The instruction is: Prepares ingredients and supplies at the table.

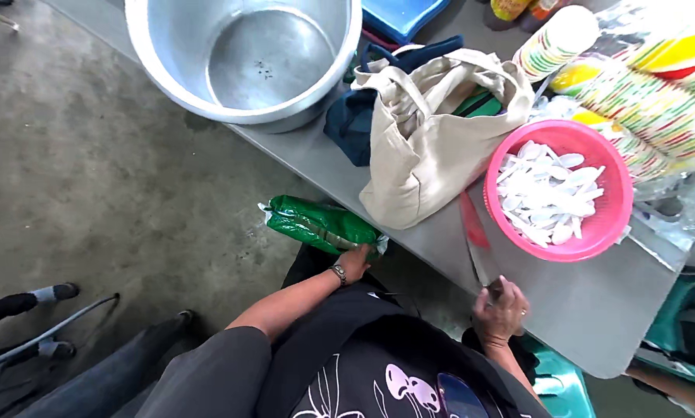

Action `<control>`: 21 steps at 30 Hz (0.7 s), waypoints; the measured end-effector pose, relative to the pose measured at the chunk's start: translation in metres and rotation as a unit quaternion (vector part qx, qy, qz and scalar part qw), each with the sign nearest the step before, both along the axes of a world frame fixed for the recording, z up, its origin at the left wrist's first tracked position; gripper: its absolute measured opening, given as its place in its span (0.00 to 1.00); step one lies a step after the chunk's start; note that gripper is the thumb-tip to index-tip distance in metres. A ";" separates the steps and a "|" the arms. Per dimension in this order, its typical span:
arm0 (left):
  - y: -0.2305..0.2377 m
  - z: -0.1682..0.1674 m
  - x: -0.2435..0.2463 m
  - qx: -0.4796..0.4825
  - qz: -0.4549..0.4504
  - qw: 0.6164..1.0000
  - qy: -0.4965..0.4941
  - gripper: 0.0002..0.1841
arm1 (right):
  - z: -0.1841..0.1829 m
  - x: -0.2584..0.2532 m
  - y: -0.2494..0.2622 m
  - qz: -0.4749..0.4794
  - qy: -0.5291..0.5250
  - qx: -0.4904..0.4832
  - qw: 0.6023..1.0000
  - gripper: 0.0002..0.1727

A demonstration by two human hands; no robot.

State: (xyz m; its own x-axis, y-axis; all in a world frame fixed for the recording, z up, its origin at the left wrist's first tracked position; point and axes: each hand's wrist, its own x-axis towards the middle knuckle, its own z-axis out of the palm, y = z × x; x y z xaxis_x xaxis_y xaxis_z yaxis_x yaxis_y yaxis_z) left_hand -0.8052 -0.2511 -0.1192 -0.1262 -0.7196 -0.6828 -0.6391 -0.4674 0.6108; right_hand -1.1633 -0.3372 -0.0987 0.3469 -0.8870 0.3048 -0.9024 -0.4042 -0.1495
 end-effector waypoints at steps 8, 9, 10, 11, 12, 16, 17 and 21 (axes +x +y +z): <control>0.056 -0.016 0.116 0.015 -0.169 0.961 -0.217 0.20 | 0.001 0.223 -0.009 0.473 0.042 0.334 0.815 0.22; 0.056 -0.012 0.127 0.030 -0.167 0.959 -0.228 0.20 | -0.004 0.252 -0.008 0.501 0.091 0.392 0.766 0.26; 0.055 -0.008 0.138 0.044 -0.153 0.959 -0.236 0.21 | -0.011 0.278 -0.005 0.518 0.121 0.427 0.732 0.29; 0.053 -0.006 0.148 0.048 -0.136 0.958 -0.247 0.21 | -0.022 0.298 0.000 0.518 0.137 0.450 0.714 0.31; 0.051 -0.005 0.158 0.049 -0.119 0.956 -0.264 0.21 | -0.031 0.311 0.004 0.499 0.154 0.470 0.711 0.31; 0.057 -0.010 0.202 0.034 -0.061 0.950 -0.303 0.20 | -0.060 0.327 -0.004 0.351 0.209 0.465 0.785 0.37; 0.061 -0.012 0.207 0.025 -0.072 0.951 -0.300 0.20 | -0.063 0.328 -0.006 0.325 0.223 0.453 0.800 0.38; 0.065 -0.015 0.213 0.009 -0.091 0.964 -0.251 0.24 | -0.045 0.358 0.012 0.221 0.213 0.460 0.833 0.36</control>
